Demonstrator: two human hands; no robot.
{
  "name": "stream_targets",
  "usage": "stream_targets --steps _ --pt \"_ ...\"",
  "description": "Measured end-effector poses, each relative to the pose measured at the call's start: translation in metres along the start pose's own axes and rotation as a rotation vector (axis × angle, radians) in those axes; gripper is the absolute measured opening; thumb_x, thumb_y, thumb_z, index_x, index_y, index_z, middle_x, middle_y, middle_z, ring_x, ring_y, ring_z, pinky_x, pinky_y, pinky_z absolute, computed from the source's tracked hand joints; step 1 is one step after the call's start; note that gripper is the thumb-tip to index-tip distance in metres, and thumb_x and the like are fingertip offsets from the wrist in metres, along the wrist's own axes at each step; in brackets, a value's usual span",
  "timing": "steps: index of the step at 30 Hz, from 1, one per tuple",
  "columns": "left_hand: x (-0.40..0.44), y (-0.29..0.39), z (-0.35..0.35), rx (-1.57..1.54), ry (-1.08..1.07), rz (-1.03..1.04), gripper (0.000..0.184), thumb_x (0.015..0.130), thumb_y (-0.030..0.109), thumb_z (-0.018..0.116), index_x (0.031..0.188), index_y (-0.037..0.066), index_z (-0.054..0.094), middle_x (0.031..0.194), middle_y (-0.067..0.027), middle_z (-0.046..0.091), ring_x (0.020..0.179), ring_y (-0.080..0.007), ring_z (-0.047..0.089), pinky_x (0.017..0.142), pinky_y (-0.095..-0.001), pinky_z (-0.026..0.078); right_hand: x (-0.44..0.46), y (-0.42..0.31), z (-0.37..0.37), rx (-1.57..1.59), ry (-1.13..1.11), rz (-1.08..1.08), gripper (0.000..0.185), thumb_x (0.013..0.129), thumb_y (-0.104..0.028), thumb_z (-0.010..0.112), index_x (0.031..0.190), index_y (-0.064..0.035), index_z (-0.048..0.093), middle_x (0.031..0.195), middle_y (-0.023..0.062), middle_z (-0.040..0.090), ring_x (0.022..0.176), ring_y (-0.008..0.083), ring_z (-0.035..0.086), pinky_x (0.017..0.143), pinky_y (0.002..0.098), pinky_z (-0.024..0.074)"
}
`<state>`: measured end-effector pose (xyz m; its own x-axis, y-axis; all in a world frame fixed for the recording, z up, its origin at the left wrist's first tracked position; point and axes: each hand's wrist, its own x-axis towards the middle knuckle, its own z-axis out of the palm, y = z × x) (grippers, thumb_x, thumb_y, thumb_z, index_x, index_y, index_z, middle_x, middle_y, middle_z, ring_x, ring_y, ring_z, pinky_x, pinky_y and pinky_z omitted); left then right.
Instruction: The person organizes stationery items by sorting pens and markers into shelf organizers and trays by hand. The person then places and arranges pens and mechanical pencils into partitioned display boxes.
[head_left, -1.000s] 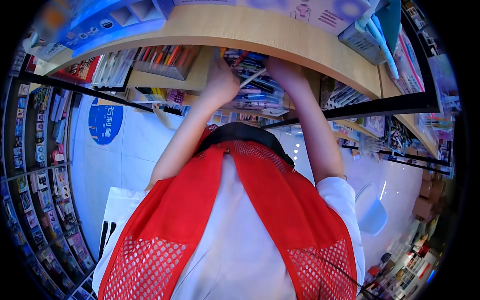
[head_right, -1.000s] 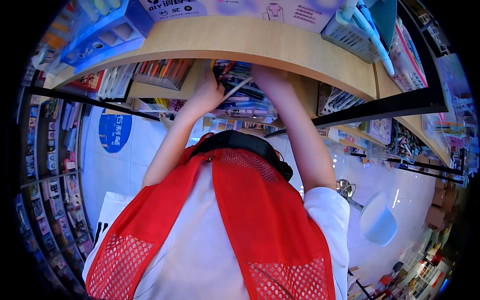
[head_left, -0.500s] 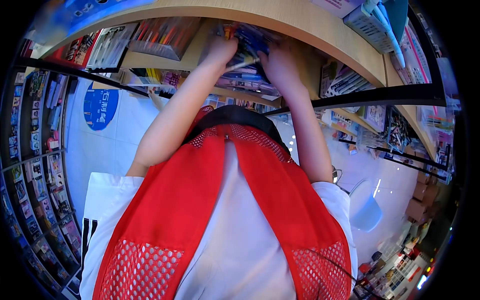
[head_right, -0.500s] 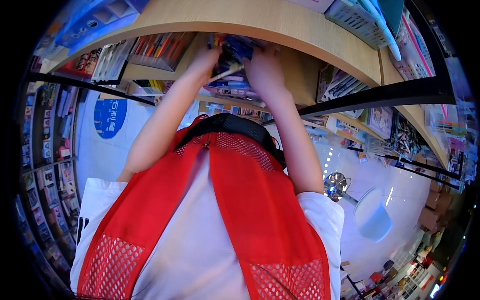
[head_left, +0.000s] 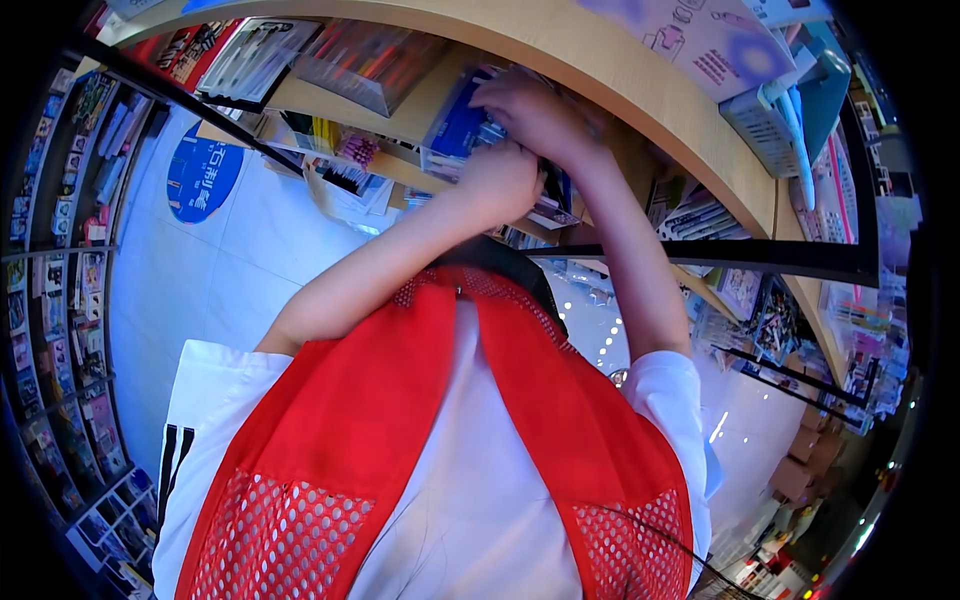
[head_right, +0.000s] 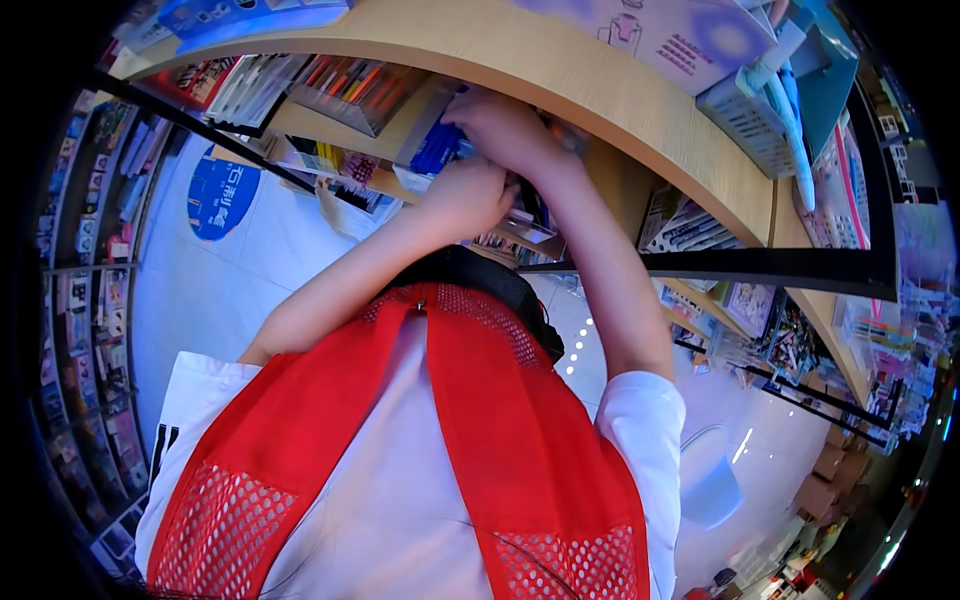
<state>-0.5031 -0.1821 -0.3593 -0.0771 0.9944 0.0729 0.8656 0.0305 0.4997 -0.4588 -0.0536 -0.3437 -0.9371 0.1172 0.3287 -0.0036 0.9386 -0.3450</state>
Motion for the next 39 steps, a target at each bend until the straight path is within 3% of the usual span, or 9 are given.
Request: stream_targets --steps 3,7,14,20,23,29,32,35,39 --pt "-0.023 0.005 0.004 0.212 0.161 0.157 0.046 0.081 0.030 0.058 0.113 -0.002 0.049 0.109 -0.0201 0.055 0.107 -0.0327 0.051 0.091 -0.0444 0.041 0.018 0.002 0.020 -0.023 -0.170 -0.151 0.026 0.071 -0.001 0.061 0.097 -0.0038 0.065 0.097 0.0104 0.065 0.100 0.0281 0.058 0.088 0.0379 0.0449" --pt "-0.043 -0.007 -0.016 0.122 0.091 0.242 0.048 0.081 0.024 0.060 0.121 0.001 0.047 0.114 -0.0157 0.054 0.113 -0.0282 0.050 0.098 -0.0442 0.036 0.021 0.003 0.027 -0.089 -0.455 -0.172 0.039 0.068 -0.002 0.061 0.107 -0.0072 0.063 0.110 0.0081 0.061 0.103 0.0280 0.057 0.089 0.0368 0.0453" --pt "-0.047 -0.011 -0.023 0.083 0.071 0.299 0.047 0.077 0.017 0.062 0.120 0.002 0.050 0.116 -0.0099 0.055 0.112 -0.0251 0.051 0.099 -0.0385 0.036 0.018 -0.011 0.027 -0.408 -0.512 -0.241 0.034 0.080 -0.013 0.050 0.113 -0.0125 0.061 0.117 0.0083 0.055 0.110 0.0239 0.052 0.087 0.0369 0.0434" --pt "-0.045 -0.010 -0.017 0.099 0.190 0.341 0.041 0.075 0.020 0.063 0.111 0.002 0.056 0.103 -0.0093 0.060 0.101 -0.0229 0.056 0.092 -0.0352 0.039 0.016 -0.010 0.036 -0.565 -0.488 -0.177 0.034 0.082 -0.016 0.047 0.113 -0.0217 0.062 0.107 0.0124 0.053 0.105 0.0271 0.051 0.088 0.0398 0.0416" --pt "-0.045 -0.011 -0.018 0.065 0.117 0.313 0.047 0.072 0.017 0.066 0.115 0.002 0.053 0.111 -0.0110 0.057 0.106 -0.0254 0.054 0.093 -0.0365 0.040 0.014 -0.002 0.045 -0.584 -0.377 -0.234 0.034 0.081 -0.017 0.048 0.111 -0.0242 0.063 0.103 0.0122 0.053 0.103 0.0271 0.051 0.089 0.0420 0.0410" --pt "-0.047 -0.012 -0.019 0.078 0.106 0.317 0.051 0.071 0.018 0.067 0.117 0.002 0.052 0.113 -0.0121 0.056 0.108 -0.0265 0.053 0.096 -0.0363 0.038 0.009 -0.003 0.039 -0.467 -0.333 -0.155 0.030 0.078 -0.014 0.052 0.106 -0.0173 0.064 0.114 0.0118 0.055 0.112 0.0286 0.049 0.097 0.0450 0.0361" --pt "-0.048 -0.013 -0.016 0.061 0.153 0.330 0.053 0.070 0.018 0.068 0.117 0.002 0.051 0.116 -0.0122 0.055 0.109 -0.0266 0.052 0.096 -0.0365 0.037 0.018 -0.003 0.032 -0.327 -0.610 -0.103 0.031 0.078 -0.012 0.052 0.106 -0.0139 0.064 0.119 0.0084 0.055 0.116 0.0269 0.048 0.103 0.0439 0.0318" --pt "-0.047 -0.017 -0.011 0.073 0.188 0.335 0.054 0.069 0.018 0.068 0.118 0.002 0.051 0.117 -0.0120 0.055 0.109 -0.0261 0.052 0.096 -0.0360 0.037 0.017 0.004 0.035 -0.079 -0.457 -0.106 0.032 0.078 -0.011 0.052 0.107 -0.0116 0.063 0.115 0.0063 0.059 0.116 0.0238 0.049 0.104 0.0426 0.0306" --pt "-0.045 -0.019 -0.005 0.118 0.175 0.309 0.054 0.069 0.019 0.068 0.117 0.002 0.052 0.116 -0.0117 0.055 0.108 -0.0250 0.052 0.095 -0.0352 0.038 0.017 0.011 0.044 -0.219 -0.399 -0.263 0.028 0.077 -0.011 0.051 0.102 -0.0090 0.065 0.108 0.0073 0.061 0.110 0.0228 0.052 0.101 0.0423 0.0336"
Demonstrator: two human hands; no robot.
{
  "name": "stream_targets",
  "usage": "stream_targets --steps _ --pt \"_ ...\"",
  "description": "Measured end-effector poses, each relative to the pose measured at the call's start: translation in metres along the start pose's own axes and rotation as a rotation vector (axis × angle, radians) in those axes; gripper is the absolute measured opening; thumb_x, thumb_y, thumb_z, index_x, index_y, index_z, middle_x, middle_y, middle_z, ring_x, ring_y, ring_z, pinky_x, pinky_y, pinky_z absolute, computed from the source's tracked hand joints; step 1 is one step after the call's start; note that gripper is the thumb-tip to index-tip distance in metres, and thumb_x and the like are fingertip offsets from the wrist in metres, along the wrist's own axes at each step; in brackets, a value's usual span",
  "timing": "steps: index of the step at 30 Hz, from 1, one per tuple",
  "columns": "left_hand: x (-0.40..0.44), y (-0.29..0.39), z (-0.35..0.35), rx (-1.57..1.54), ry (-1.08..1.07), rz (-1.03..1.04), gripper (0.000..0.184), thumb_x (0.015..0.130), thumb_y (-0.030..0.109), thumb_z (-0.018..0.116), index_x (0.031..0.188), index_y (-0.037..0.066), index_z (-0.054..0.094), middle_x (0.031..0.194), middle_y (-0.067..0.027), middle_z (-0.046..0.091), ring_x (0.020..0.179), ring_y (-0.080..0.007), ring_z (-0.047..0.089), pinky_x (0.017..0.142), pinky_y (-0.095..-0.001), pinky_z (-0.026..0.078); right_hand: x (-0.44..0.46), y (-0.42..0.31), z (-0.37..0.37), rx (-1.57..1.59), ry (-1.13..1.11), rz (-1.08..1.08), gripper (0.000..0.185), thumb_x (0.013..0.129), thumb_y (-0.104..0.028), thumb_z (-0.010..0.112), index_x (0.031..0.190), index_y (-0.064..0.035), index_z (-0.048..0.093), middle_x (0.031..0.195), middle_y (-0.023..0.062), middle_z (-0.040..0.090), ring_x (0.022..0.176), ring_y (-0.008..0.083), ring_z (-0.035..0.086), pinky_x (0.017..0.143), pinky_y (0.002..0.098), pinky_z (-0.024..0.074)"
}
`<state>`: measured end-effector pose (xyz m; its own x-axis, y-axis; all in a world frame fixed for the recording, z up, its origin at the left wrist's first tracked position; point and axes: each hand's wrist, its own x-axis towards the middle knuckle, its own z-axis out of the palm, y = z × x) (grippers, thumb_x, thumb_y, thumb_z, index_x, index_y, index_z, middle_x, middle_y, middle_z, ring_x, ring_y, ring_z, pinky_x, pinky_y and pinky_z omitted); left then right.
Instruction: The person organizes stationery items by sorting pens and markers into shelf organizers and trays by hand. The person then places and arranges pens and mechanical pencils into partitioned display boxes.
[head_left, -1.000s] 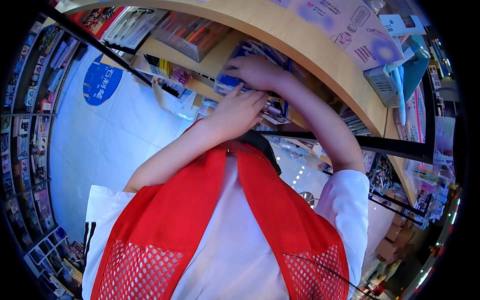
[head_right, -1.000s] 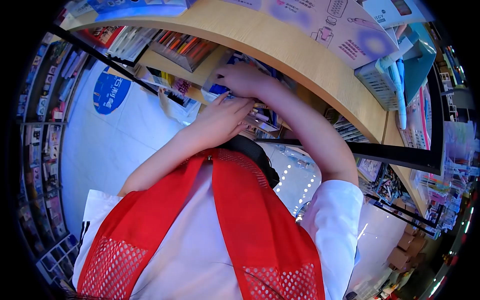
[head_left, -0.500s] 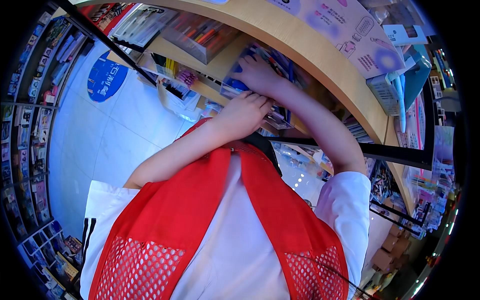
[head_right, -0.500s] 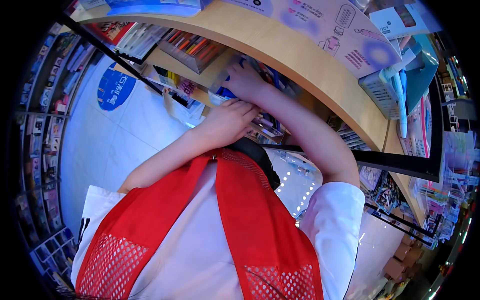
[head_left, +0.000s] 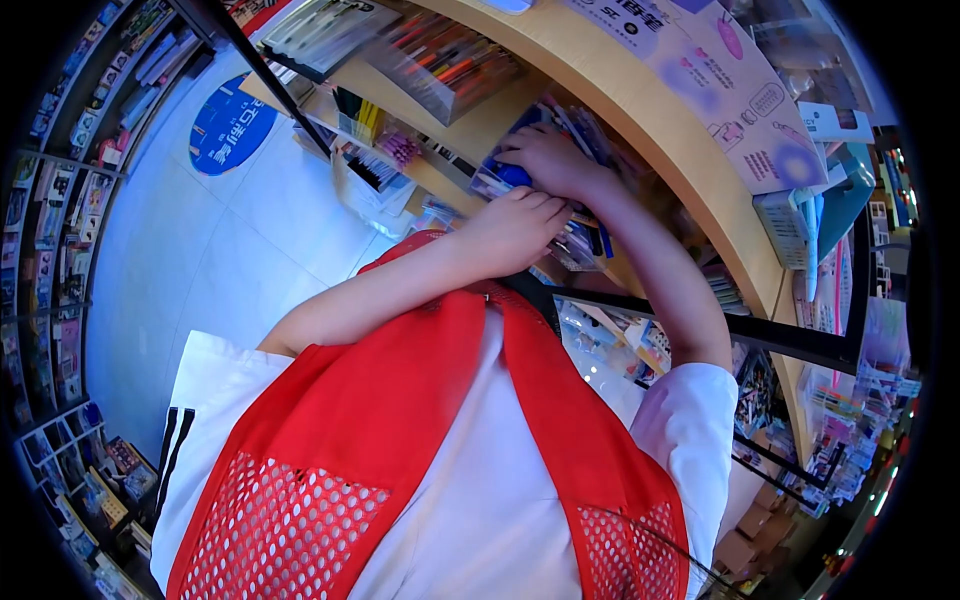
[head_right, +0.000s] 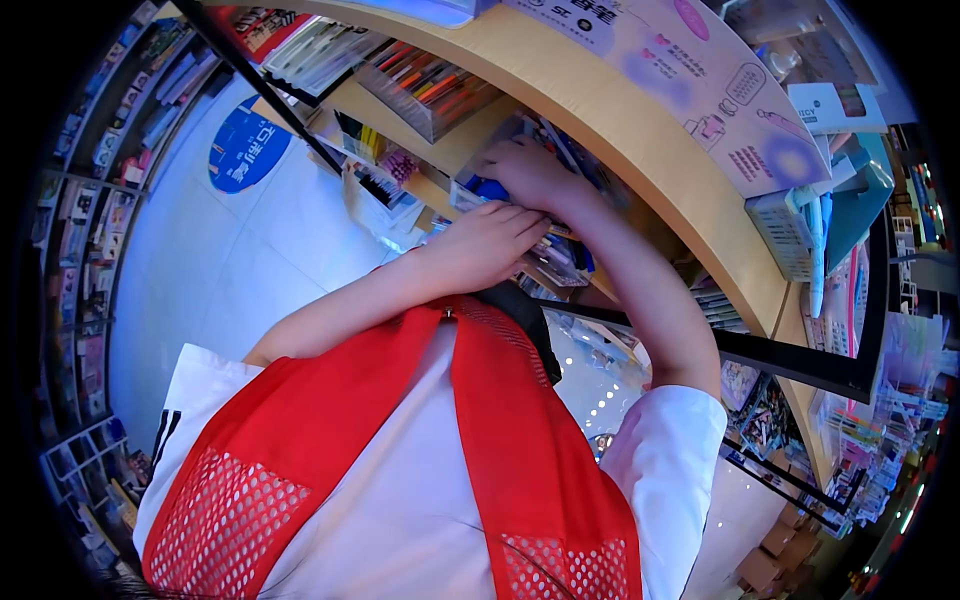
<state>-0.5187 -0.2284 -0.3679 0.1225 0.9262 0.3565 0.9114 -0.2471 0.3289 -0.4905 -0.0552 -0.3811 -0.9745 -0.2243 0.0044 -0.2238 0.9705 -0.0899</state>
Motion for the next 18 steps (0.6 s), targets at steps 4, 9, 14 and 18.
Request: stream_targets --steps 4,9,14,18 --pt "0.000 -0.004 0.000 -0.017 -0.029 0.021 0.054 0.069 0.020 0.068 0.117 0.001 0.052 0.115 -0.0113 0.055 0.108 -0.0243 0.052 0.093 -0.0348 0.038 0.003 -0.003 -0.014 0.090 -0.102 -0.013 0.024 0.077 -0.011 0.050 0.094 -0.0066 0.066 0.105 0.0077 0.062 0.104 0.0236 0.055 0.096 0.0385 0.0368" --pt "-0.002 -0.006 -0.001 -0.023 -0.011 0.046 0.055 0.070 0.021 0.069 0.118 0.000 0.051 0.113 -0.0104 0.056 0.108 -0.0239 0.052 0.093 -0.0346 0.038 0.004 -0.004 -0.015 0.152 -0.054 -0.054 0.021 0.075 -0.012 0.051 0.090 -0.0058 0.065 0.101 0.0083 0.062 0.101 0.0253 0.055 0.094 0.0354 0.0388" --pt "-0.003 -0.008 0.001 -0.027 0.030 0.061 0.055 0.069 0.020 0.069 0.118 0.000 0.051 0.113 -0.0106 0.056 0.109 -0.0241 0.052 0.095 -0.0351 0.037 0.003 0.004 -0.012 0.130 -0.081 -0.101 0.021 0.074 -0.013 0.054 0.091 -0.0060 0.065 0.101 0.0101 0.062 0.097 0.0271 0.057 0.092 0.0359 0.0400" --pt "-0.006 -0.009 -0.001 -0.010 0.045 0.041 0.055 0.070 0.020 0.069 0.118 0.000 0.051 0.113 -0.0106 0.055 0.109 -0.0247 0.051 0.096 -0.0352 0.037 -0.004 0.010 -0.018 0.299 0.070 -0.046 0.030 0.068 -0.005 0.063 0.098 -0.0040 0.061 0.104 0.0118 0.061 0.099 0.0287 0.058 0.092 0.0361 0.0407"
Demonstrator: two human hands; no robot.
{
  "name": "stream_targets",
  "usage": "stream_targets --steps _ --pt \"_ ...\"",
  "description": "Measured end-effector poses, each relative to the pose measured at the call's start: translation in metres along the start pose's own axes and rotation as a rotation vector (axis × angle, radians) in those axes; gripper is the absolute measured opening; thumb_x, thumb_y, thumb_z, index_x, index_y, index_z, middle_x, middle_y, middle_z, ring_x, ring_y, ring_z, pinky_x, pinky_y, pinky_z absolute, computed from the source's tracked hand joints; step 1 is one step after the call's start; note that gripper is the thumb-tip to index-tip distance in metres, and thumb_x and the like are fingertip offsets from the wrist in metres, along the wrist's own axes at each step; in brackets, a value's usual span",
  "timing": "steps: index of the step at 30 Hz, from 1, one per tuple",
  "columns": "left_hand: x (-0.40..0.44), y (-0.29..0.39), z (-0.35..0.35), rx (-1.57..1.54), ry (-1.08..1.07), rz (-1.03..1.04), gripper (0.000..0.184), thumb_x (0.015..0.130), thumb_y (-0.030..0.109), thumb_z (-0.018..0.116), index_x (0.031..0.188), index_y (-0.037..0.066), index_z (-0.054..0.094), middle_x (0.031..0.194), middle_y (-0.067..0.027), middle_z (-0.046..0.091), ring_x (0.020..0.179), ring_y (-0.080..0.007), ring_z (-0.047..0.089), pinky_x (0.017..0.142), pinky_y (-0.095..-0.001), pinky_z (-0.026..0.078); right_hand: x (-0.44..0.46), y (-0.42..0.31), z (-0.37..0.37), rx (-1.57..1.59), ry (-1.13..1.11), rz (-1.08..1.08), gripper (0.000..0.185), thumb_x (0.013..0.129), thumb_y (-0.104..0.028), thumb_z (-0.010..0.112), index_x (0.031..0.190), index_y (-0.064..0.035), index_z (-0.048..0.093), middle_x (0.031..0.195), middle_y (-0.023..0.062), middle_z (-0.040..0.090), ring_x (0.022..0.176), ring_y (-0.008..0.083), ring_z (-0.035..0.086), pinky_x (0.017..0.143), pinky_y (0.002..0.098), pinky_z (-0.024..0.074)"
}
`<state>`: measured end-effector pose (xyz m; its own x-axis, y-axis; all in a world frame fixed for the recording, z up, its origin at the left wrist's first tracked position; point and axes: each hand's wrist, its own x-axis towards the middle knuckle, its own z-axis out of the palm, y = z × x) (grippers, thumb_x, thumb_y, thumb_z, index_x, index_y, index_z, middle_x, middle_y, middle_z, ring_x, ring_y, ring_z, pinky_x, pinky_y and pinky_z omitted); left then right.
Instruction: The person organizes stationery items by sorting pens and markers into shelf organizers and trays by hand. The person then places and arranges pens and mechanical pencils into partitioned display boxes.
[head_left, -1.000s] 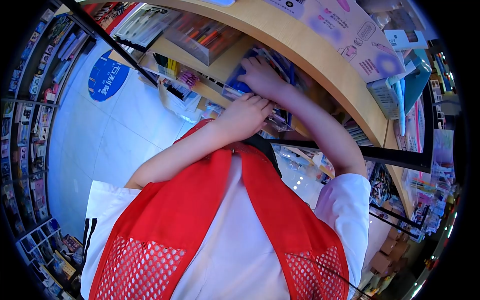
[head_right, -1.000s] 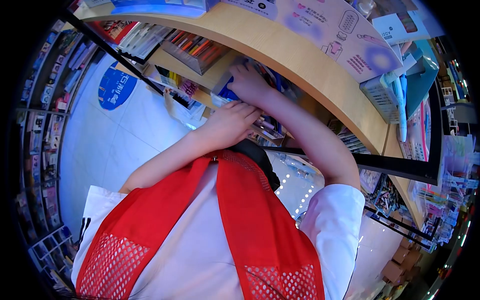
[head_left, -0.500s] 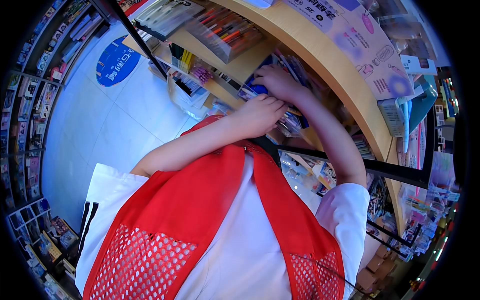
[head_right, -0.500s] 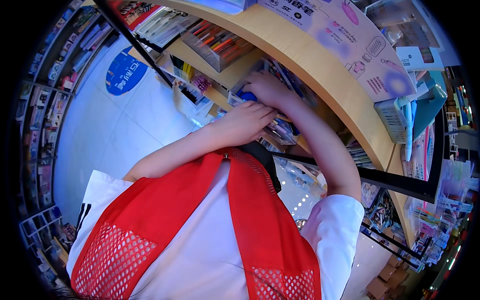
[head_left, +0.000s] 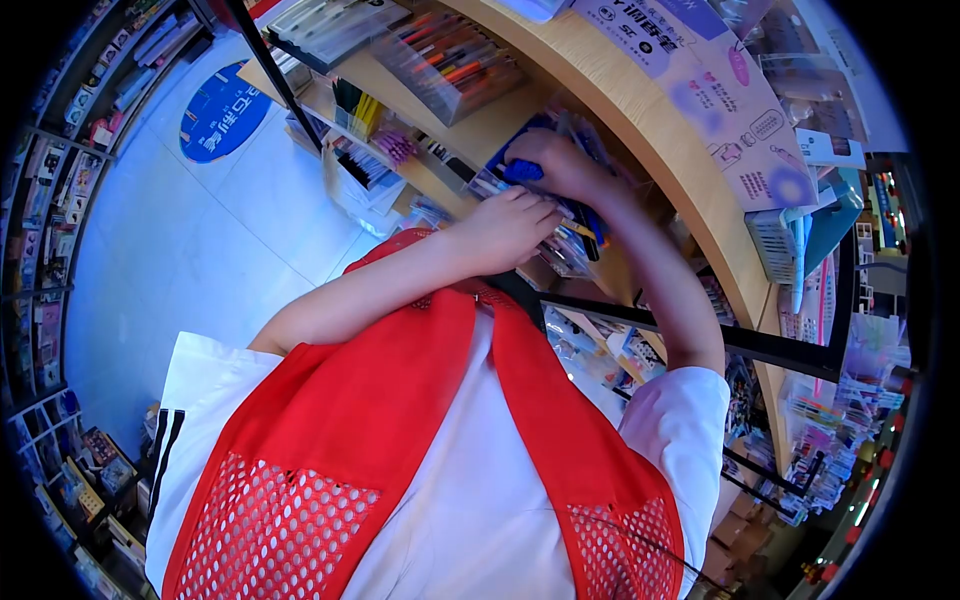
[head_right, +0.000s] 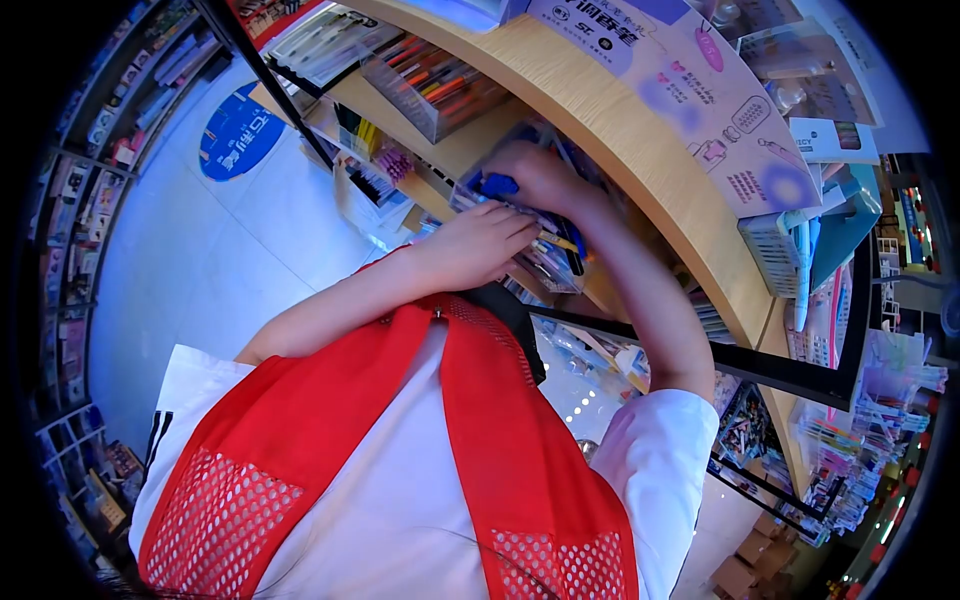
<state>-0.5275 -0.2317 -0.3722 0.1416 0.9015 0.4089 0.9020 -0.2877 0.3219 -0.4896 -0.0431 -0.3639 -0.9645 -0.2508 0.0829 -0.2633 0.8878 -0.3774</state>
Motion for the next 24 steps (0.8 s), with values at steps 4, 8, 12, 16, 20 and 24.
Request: stream_targets --steps 4,8,12,16,20,24 --pt "-0.001 -0.001 0.003 0.001 -0.020 -0.026 0.053 0.071 0.022 0.068 0.118 0.002 0.052 0.113 -0.0107 0.055 0.109 -0.0253 0.051 0.095 -0.0352 0.038 -0.004 -0.013 -0.016 0.133 0.179 0.104 0.039 0.067 0.004 0.065 0.104 -0.0028 0.056 0.104 0.0129 0.060 0.102 0.0285 0.057 0.095 0.0368 0.0404" --pt "0.001 -0.002 0.001 0.024 -0.038 -0.026 0.046 0.072 0.022 0.067 0.113 0.005 0.055 0.111 -0.0102 0.057 0.107 -0.0247 0.052 0.093 -0.0345 0.038 -0.008 -0.052 -0.021 0.150 0.319 0.029 0.041 0.067 0.002 0.066 0.106 -0.0032 0.052 0.104 0.0134 0.058 0.103 0.0300 0.056 0.096 0.0384 0.0409" --pt "0.004 -0.003 0.002 -0.426 0.178 -0.122 0.019 0.073 0.013 0.060 0.090 0.005 0.059 0.088 -0.0137 0.062 0.085 -0.0305 0.060 0.077 -0.0403 0.046 -0.011 -0.099 -0.036 0.116 0.340 -0.172 0.042 0.067 0.000 0.066 0.105 -0.0032 0.050 0.103 0.0154 0.057 0.102 0.0331 0.056 0.095 0.0452 0.0414" --pt "-0.010 0.006 -0.006 -0.697 0.130 -0.203 0.013 0.075 0.007 0.056 0.088 0.004 0.058 0.086 -0.0178 0.062 0.084 -0.0321 0.061 0.076 -0.0407 0.048 -0.020 -0.136 -0.048 0.026 0.340 -0.229 0.035 0.071 -0.004 0.064 0.102 -0.0030 0.050 0.102 0.0168 0.057 0.098 0.0348 0.057 0.094 0.0527 0.0410" --pt "-0.026 0.021 -0.044 -2.202 0.083 -0.596 0.055 0.094 0.046 0.041 0.127 0.003 0.044 0.127 -0.0183 0.049 0.116 -0.0287 0.049 0.098 -0.0373 0.038 -0.016 -0.181 -0.061 -0.020 0.166 -0.374 0.024 0.074 -0.010 0.060 0.095 -0.0018 0.052 0.097 0.0191 0.058 0.091 0.0368 0.060 0.091 0.0544 0.0428" --pt "-0.055 0.014 -0.077 -2.769 0.235 -0.127 0.073 0.092 0.059 0.026 0.139 0.004 0.027 0.132 -0.0175 0.045 0.125 -0.0313 0.042 0.104 -0.0431 0.033 0.008 -0.209 -0.025 -0.039 0.329 -0.567 0.022 0.068 -0.010 0.062 0.087 -0.0028 0.054 0.096 0.0161 0.059 0.090 0.0313 0.061 0.087 0.0469 0.0482"
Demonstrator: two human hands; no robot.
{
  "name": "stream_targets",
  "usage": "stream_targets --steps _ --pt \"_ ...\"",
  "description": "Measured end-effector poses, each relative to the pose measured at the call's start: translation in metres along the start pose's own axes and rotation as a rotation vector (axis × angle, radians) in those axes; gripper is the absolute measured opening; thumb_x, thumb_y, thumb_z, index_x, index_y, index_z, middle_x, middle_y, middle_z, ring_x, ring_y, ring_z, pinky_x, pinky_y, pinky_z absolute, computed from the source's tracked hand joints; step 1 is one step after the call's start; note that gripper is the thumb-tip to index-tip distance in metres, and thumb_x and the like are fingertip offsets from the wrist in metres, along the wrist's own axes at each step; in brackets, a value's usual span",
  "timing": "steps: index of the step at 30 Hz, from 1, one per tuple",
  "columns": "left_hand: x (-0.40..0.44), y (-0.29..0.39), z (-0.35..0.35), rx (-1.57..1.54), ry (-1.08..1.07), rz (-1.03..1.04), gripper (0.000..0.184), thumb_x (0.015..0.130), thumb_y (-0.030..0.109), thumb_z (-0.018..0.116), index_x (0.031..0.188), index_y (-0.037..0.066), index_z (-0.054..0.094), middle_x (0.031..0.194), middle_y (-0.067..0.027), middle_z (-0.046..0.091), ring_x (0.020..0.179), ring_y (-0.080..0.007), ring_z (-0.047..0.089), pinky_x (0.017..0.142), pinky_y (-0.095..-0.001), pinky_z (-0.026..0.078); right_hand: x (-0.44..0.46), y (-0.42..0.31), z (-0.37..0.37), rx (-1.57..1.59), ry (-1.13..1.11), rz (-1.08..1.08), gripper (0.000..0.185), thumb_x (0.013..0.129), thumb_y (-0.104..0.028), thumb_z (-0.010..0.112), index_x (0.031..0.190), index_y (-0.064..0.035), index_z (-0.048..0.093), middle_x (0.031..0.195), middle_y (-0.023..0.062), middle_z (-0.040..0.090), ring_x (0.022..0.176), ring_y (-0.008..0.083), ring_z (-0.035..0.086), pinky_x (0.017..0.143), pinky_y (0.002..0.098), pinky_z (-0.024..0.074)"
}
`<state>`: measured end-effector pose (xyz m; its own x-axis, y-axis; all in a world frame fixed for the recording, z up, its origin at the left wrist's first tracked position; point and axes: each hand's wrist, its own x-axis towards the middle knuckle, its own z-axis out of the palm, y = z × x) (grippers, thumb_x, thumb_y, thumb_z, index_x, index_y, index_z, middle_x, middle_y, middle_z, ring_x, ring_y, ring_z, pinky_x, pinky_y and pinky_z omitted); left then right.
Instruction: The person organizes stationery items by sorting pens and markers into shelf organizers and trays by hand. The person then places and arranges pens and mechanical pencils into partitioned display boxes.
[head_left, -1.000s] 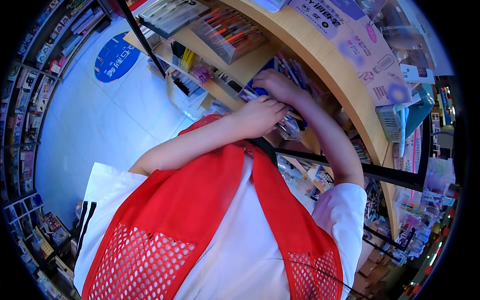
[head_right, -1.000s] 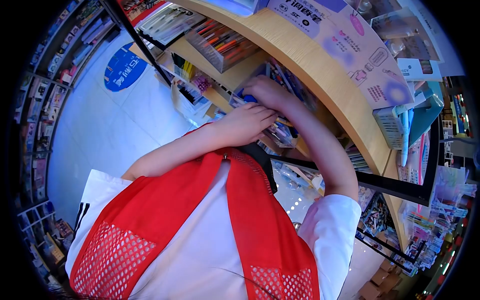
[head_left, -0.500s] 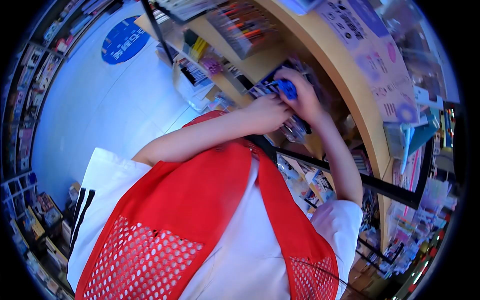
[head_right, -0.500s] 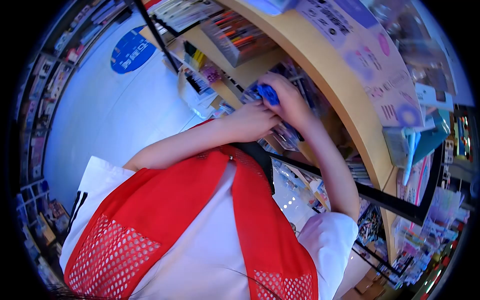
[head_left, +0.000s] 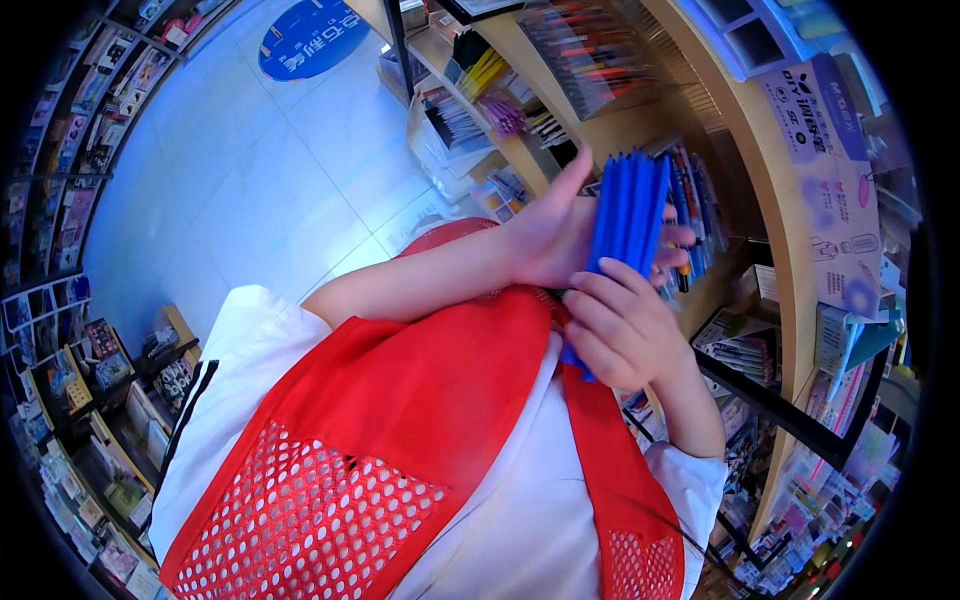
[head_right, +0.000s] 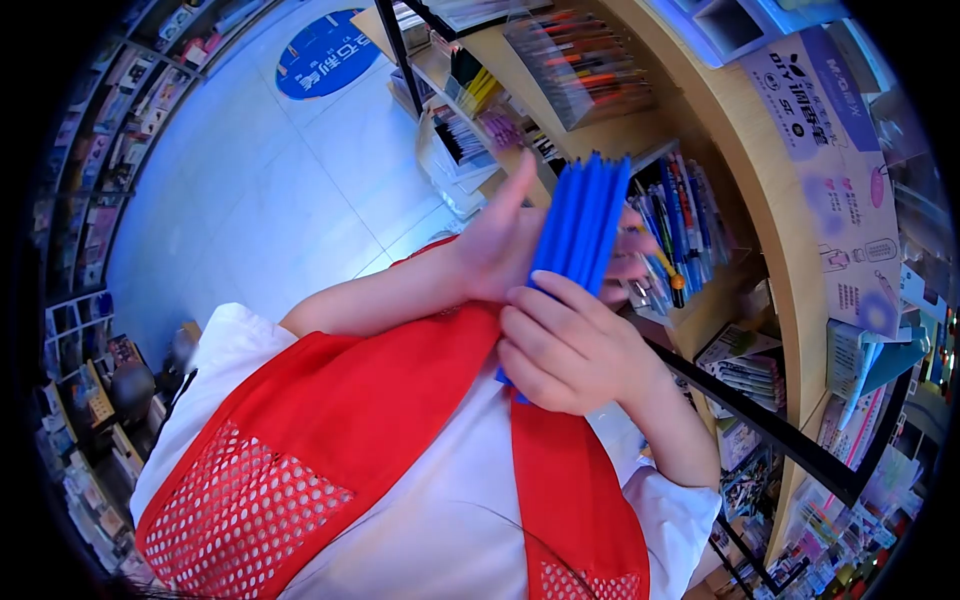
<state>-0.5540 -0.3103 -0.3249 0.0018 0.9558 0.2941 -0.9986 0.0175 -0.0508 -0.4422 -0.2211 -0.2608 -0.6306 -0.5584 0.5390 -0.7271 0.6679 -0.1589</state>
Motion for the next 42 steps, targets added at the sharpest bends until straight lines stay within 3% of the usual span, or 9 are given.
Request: stream_targets --steps 4,5,12,16,19,22,25,30,42 --pt "-0.032 0.020 -0.035 -0.146 0.117 0.103 0.047 0.094 0.035 0.048 0.129 0.005 0.038 0.098 -0.0042 0.056 0.082 -0.0149 0.056 0.078 -0.0320 0.049 0.027 0.006 0.045 -0.046 -0.100 0.010 0.026 0.068 -0.012 0.063 0.092 -0.0036 0.056 0.101 0.0127 0.059 0.098 0.0284 0.058 0.092 0.0419 0.0456" --pt "-0.040 0.033 -0.008 -0.044 0.411 0.111 0.034 0.090 0.018 0.054 0.120 0.006 0.044 0.083 0.0012 0.051 0.065 -0.0072 0.047 0.063 -0.0253 0.046 0.033 0.007 0.058 -0.023 -0.128 0.045 0.026 0.069 -0.012 0.063 0.093 -0.0038 0.056 0.102 0.0122 0.059 0.100 0.0287 0.057 0.093 0.0420 0.0446" --pt "-0.158 0.136 0.006 0.150 0.634 0.609 0.025 0.089 0.011 0.052 0.113 0.007 0.047 0.079 0.0003 0.050 0.064 -0.0089 0.048 0.062 -0.0262 0.045 0.074 0.003 0.135 0.451 0.192 0.600 0.054 0.076 -0.009 0.057 0.127 -0.0037 0.042 0.133 0.0187 0.042 0.121 0.0355 0.043 0.104 0.0457 0.0303" --pt "-0.213 0.174 0.035 0.737 0.822 0.720 0.036 0.086 0.010 0.055 0.119 0.006 0.040 0.081 -0.0037 0.050 0.069 -0.0138 0.051 0.064 -0.0284 0.045 0.115 0.002 0.244 1.685 0.680 1.089 0.058 0.096 -0.037 0.042 0.140 -0.0045 0.023 0.141 0.0147 0.033 0.121 0.0254 0.044 0.102 0.0363 0.0340" --pt "-0.246 0.189 0.025 1.223 0.963 0.508 0.037 0.084 0.007 0.059 0.116 0.001 0.042 0.076 -0.0047 0.053 0.066 -0.0142 0.055 0.061 -0.0275 0.045 0.171 -0.011 0.319 1.669 0.703 1.218 0.052 0.098 -0.044 0.033 0.136 -0.0085 0.031 0.116 0.0088 0.051 0.095 0.0152 0.053 0.077 0.0257 0.0452" --pt "-0.284 0.205 0.010 1.063 1.126 0.343 0.035 0.084 0.007 0.059 0.114 0.000 0.043 0.072 -0.0041 0.051 0.057 -0.0143 0.052 0.052 -0.0265 0.042 0.179 -0.024 0.369 2.040 0.626 1.369 0.056 0.097 -0.045 0.033 0.139 -0.0083 0.027 0.135 0.0116 0.041 0.113 0.0229 0.051 0.095 0.0373 0.0420" --pt "-0.319 0.225 -0.006 0.634 1.149 0.417 0.031 0.085 0.008 0.054 0.113 0.006 0.040 0.072 -0.0052 0.046 0.054 -0.0158 0.048 0.052 -0.0308 0.042 0.147 0.000 0.393 1.750 0.780 1.505 0.051 0.096 -0.037 0.041 0.135 -0.0053 0.030 0.131 0.0148 0.044 0.116 0.0269 0.050 0.096 0.0397 0.0417" --pt "-0.359 0.254 -0.078 0.683 1.331 0.339 0.032 0.083 0.011 0.053 0.113 0.008 0.040 0.072 -0.0026 0.043 0.053 -0.0127 0.044 0.052 -0.0285 0.039 0.008 0.114 0.437 0.528 0.771 1.970 0.064 0.086 -0.029 0.061 0.133 0.0012 0.031 0.134 0.0159 0.040 0.126 0.0230 0.036 0.102 0.0335 0.0301" --pt "-0.399 0.214 -0.162 0.437 1.503 0.270 0.028 0.084 0.006 0.054 0.109 0.005 0.041 0.071 -0.0057 0.048 0.053 -0.0165 0.050 0.053 -0.0315 0.044 -0.050 0.286 0.433 0.005 1.257 1.476 0.052 0.074 -0.010 0.074 0.115 -0.0015 0.042 0.104 0.0092 0.056 0.096 0.0181 0.055 0.087 0.0315 0.0441"
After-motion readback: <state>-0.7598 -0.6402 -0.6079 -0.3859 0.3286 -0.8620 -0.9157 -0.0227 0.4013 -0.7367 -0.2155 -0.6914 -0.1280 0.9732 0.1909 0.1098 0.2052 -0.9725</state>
